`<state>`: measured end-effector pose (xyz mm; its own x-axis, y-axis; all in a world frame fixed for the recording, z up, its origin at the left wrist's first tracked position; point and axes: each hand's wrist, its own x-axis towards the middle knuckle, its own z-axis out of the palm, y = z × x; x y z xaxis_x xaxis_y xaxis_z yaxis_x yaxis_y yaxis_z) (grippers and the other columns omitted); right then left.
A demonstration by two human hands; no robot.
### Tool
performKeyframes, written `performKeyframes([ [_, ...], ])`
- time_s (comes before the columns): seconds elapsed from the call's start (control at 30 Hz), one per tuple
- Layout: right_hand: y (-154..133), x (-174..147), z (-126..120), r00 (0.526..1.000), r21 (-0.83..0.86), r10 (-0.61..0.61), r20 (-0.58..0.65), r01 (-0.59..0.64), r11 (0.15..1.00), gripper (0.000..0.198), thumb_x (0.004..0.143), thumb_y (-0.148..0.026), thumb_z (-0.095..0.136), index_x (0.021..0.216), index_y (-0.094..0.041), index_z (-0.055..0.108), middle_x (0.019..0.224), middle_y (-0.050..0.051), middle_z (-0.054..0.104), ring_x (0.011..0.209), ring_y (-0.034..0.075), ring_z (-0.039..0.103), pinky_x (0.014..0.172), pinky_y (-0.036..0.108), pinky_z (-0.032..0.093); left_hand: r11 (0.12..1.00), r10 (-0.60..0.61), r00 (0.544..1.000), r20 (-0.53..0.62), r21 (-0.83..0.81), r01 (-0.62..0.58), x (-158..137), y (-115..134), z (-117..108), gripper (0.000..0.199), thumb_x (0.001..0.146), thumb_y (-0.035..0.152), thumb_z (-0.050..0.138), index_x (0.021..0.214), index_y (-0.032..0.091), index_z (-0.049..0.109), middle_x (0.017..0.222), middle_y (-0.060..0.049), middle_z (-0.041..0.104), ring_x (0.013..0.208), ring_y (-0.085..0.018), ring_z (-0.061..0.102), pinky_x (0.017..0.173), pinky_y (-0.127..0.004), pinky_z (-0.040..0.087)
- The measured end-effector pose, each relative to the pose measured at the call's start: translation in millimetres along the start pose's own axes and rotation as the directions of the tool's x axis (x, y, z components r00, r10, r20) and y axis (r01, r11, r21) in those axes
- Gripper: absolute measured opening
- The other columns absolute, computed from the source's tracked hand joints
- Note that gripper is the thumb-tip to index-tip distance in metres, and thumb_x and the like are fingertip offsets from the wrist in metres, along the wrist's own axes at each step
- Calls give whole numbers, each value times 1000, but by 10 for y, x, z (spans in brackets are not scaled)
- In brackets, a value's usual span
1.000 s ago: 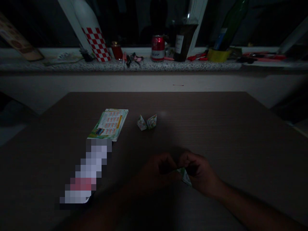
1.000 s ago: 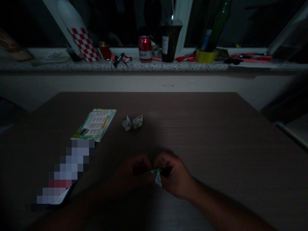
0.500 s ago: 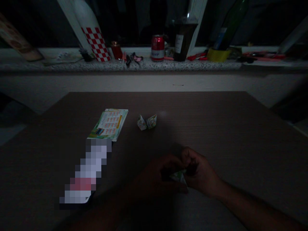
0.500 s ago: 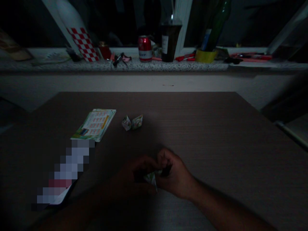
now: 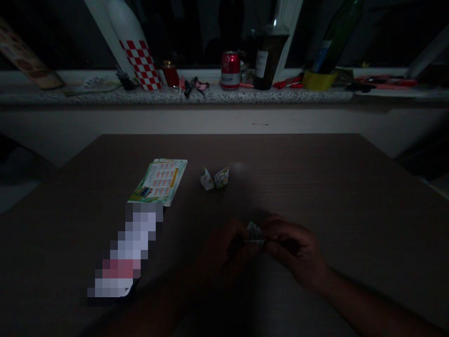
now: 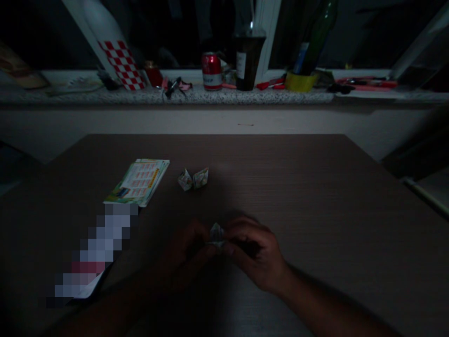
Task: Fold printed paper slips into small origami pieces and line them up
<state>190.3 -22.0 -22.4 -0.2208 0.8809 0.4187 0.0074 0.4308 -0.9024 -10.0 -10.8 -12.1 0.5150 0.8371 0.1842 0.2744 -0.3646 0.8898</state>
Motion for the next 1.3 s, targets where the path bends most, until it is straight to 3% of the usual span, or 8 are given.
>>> performKeyframes([
  [0.23, 6, 42, 3, 997, -109, -19, -75, 10, 994, 12, 78, -11, 71, 84, -21, 72, 82, 3, 69, 75, 14, 66, 65, 24, 53, 979, 204, 973, -112, -8, -206, 110, 0, -30, 6, 86, 20, 62, 82, 16, 61, 93, -5, 69, 84, -15, 65, 75, -26, 49],
  [0.33, -5, 56, 8, 994, -133, 0, -110, -15, 991, 9, 77, -12, 72, 80, -20, 73, 80, 4, 71, 72, 14, 67, 64, 24, 54, 967, 252, 953, -170, 16, -253, 138, 29, -38, 3, 82, 15, 67, 81, 17, 66, 92, -4, 71, 83, -13, 68, 74, -24, 50],
  [0.43, -22, 60, 26, 991, -130, 19, -129, -36, 991, 8, 77, -12, 72, 79, -20, 73, 77, 3, 71, 69, 13, 67, 62, 23, 54, 985, 166, 964, -209, -4, -170, 125, 67, -10, 3, 81, 14, 68, 80, 17, 67, 88, -3, 74, 78, -12, 69, 72, -22, 52],
  [0.57, -29, 50, 66, 980, -85, 49, -194, -66, 994, 12, 74, -11, 72, 77, -22, 70, 70, -1, 69, 62, 10, 64, 56, 19, 52, 991, -100, 938, -331, -112, 67, 95, 88, 53, 10, 75, 18, 73, 74, 19, 64, 77, 1, 73, 71, -12, 68, 65, -21, 53],
  [0.73, 6, 23, 90, 969, -28, 171, -178, -178, 984, 21, 68, -12, 77, 84, -23, 70, 70, -3, 71, 60, 10, 65, 56, 17, 53, 969, -220, 912, -345, -187, 163, 91, 93, 83, 11, 73, 19, 73, 81, 20, 66, 77, 1, 72, 72, -13, 68, 66, -21, 54],
  [0.9, 48, -5, 53, 980, -100, 167, -108, -178, 979, 10, 73, -14, 73, 80, -22, 71, 71, 0, 73, 62, 12, 66, 58, 22, 52, 967, -215, 933, -288, -198, 162, 100, 102, 57, 22, 73, 21, 72, 95, 20, 68, 85, -1, 73, 79, -15, 68, 73, -24, 53],
  [1.1, 22, 28, 26, 995, -163, 90, -43, -95, 982, 6, 77, -15, 69, 80, -20, 70, 71, 2, 65, 63, 14, 59, 55, 26, 47, 981, -148, 982, -119, -141, 131, 136, 95, 10, 12, 84, 28, 64, 83, 18, 71, 79, -1, 68, 75, -14, 63, 68, -23, 47],
  [1.3, -24, 36, 73, 968, -79, 207, -143, -220, 972, 6, 77, -21, 69, 72, -18, 70, 58, -1, 63, 50, 11, 55, 46, 21, 44, 961, -218, 967, -132, -200, 190, 124, 101, 19, 15, 85, 28, 62, 82, 15, 69, 72, 0, 67, 67, -12, 60, 60, -21, 44],
])
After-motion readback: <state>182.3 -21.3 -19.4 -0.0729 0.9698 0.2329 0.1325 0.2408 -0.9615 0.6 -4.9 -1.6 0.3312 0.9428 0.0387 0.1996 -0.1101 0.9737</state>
